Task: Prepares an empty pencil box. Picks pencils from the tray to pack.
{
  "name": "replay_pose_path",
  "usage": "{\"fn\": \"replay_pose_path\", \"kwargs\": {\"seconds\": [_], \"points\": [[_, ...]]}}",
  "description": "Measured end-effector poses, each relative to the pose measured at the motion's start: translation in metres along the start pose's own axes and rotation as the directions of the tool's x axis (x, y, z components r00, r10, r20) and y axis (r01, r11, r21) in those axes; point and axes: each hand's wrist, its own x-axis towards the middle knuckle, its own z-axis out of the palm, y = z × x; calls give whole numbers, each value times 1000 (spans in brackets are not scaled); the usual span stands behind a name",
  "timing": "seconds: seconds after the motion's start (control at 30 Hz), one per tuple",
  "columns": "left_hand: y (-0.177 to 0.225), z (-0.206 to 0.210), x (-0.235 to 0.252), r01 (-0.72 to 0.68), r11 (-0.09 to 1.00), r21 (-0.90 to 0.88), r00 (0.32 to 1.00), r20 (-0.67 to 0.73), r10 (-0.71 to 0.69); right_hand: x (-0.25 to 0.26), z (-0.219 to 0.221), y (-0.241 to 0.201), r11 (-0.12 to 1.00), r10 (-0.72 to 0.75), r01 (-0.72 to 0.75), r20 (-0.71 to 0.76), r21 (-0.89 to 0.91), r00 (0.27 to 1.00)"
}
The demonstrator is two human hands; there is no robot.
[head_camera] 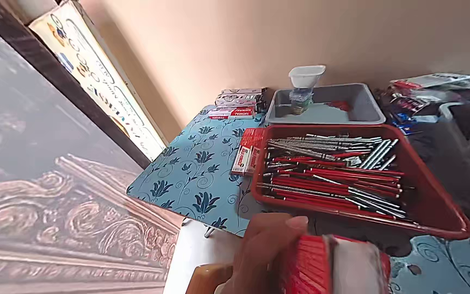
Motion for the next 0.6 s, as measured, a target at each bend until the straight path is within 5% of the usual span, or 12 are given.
{"fn": "replay_pose_path", "kwargs": {"seconds": [0.13, 0.2, 0.33, 0.43, 0.6], "points": [[-7, -15, -7, -38, 975, 218, 999, 36, 31, 0, 5, 20, 971, -239, 237, -85, -33, 967], [-6, -20, -7, -71, 939, 338, 996, 82, 46, 0, 3, 20, 876, -454, 482, -295, 23, 841], [-6, -25, -11, -106, 858, 502, 986, 166, 24, -6, -24, -7, 680, -688, 733, -361, -16, 630], [-5, -23, -9, -121, 821, 558, 978, 210, 2, -7, -37, -19, 607, -756, 792, -352, -63, 552], [-8, -27, -2, -184, 796, 577, 955, 297, 5, -4, -35, -17, 579, -744, 815, -409, 1, 529]]}}
